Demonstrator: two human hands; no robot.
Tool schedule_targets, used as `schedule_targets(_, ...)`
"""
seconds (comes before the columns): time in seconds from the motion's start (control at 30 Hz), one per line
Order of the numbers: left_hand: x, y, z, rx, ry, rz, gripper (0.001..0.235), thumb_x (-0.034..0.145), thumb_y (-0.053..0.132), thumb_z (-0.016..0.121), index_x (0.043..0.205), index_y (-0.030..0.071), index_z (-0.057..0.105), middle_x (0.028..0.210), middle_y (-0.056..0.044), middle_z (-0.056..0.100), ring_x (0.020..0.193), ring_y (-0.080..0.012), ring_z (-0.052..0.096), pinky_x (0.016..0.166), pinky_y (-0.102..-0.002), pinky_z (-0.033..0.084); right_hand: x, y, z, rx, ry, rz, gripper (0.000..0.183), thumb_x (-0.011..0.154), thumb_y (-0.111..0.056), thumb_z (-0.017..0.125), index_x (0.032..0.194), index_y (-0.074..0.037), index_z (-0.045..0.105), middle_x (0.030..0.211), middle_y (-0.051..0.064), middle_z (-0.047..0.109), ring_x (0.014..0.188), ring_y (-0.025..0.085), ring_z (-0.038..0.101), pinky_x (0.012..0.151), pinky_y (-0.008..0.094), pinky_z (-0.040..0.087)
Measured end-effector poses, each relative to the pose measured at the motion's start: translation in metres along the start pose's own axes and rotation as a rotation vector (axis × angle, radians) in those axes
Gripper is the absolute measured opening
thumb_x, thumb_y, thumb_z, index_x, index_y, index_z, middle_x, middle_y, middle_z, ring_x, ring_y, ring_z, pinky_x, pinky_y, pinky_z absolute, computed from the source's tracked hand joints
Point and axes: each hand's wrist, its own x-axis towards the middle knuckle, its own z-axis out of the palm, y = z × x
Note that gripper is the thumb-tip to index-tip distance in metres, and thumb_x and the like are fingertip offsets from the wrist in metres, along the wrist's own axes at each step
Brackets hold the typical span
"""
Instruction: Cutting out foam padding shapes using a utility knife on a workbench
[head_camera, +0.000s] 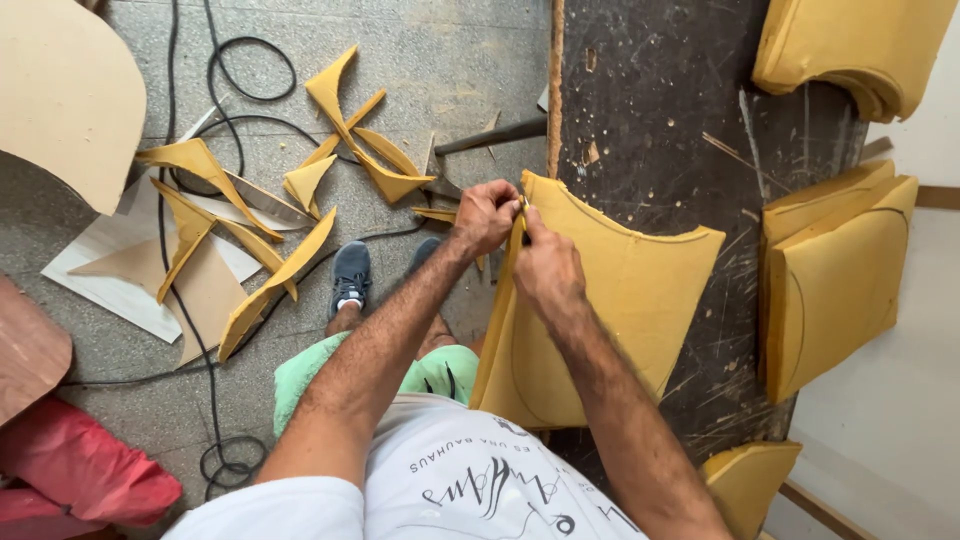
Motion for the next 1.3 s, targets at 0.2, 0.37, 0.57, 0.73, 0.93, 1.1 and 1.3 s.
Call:
schedule_targets(0.2, 0.006, -0.024, 0.016, -0.097, 0.148, -0.065, 0.006, 0.085, 0.009, 0.073, 0.086, 0.014, 0.076, 0.073, -0.006, 0.072, 0.07, -0.0163, 0.07, 0.065, -0.03, 0.056, -0.034, -0.003, -0.017, -0.069, -0.078, 0.03, 0.063, 0.092, -0.016, 0.043, 0.151, -0.035, 0.048, 0.121, 0.023, 0.071, 0.12, 0.042, 0.065, 0.104, 0.052, 0.052)
schedule_targets(0.37, -0.003, -0.014, 0.012, -0.142, 0.171, -0.087, 0.005, 0.086, 0.009, 0.072, 0.087, 0.013, 0.076, 0.074, -0.006, 0.072, 0.072, -0.0149, 0.068, 0.067, -0.03, 0.056, -0.009, -0.01, -0.01, -0.059, -0.051, 0.003, 0.061, 0.092, -0.017, 0.04, 0.15, -0.034, 0.049, 0.119, 0.024, 0.071, 0.119, 0.042, 0.065, 0.103, 0.052, 0.052)
schedule_targets(0.57, 0.007, -0.046, 0.024, -0.257, 0.178, -0.188, 0.002, 0.089, 0.01, 0.071, 0.088, 0.01, 0.073, 0.073, -0.007, 0.071, 0.065, -0.014, 0.067, 0.058, -0.027, 0.057, -0.028, 0.009, -0.007, -0.005, -0.093, 0.037, 0.061, 0.093, -0.018, 0.045, 0.153, -0.033, 0.047, 0.129, 0.025, 0.067, 0.125, 0.044, 0.061, 0.106, 0.054, 0.05)
schedule_targets(0.73, -0.019, 0.013, -0.015, -0.425, -0.041, -0.336, 0.034, 0.088, 0.026, 0.08, 0.103, -0.003, 0.07, 0.074, -0.009, 0.067, 0.063, -0.01, 0.066, 0.054, -0.021, 0.06, -0.013, 0.021, 0.003, 0.08, -0.081, 0.019, 0.06, 0.093, -0.019, 0.051, 0.151, -0.032, 0.05, 0.135, 0.02, 0.065, 0.128, 0.041, 0.06, 0.108, 0.051, 0.05)
schedule_targets(0.93, -0.003, -0.022, -0.001, 0.008, -0.07, -0.169, 0.012, 0.08, 0.027, 0.082, 0.078, 0.016, 0.078, 0.064, -0.002, 0.071, 0.06, -0.0111, 0.069, 0.053, -0.029, 0.057, -0.03, 0.002, -0.003, 0.07, -0.076, 0.05, 0.059, 0.095, -0.019, 0.05, 0.154, -0.028, 0.047, 0.137, 0.022, 0.063, 0.13, 0.041, 0.058, 0.111, 0.051, 0.048)
schedule_targets(1.1, -0.026, -0.007, 0.013, 0.033, 0.105, -0.165, 0.007, 0.084, 0.024, 0.075, 0.08, 0.021, 0.08, 0.066, -0.003, 0.073, 0.063, -0.0153, 0.071, 0.058, -0.03, 0.056, -0.04, -0.025, -0.016, -0.037, -0.036, -0.017, 0.063, 0.092, -0.01, 0.046, 0.153, -0.027, 0.047, 0.123, 0.028, 0.069, 0.121, 0.044, 0.064, 0.105, 0.052, 0.052)
schedule_targets(1.3, -0.012, -0.042, 0.021, -0.031, 0.204, -0.215, 0.005, 0.083, 0.022, 0.075, 0.082, 0.02, 0.08, 0.067, -0.002, 0.073, 0.063, -0.013, 0.07, 0.057, -0.027, 0.055, -0.036, 0.001, -0.004, -0.055, -0.093, 0.029, 0.06, 0.093, -0.019, 0.045, 0.15, -0.034, 0.05, 0.12, 0.025, 0.071, 0.119, 0.043, 0.065, 0.103, 0.054, 0.052)
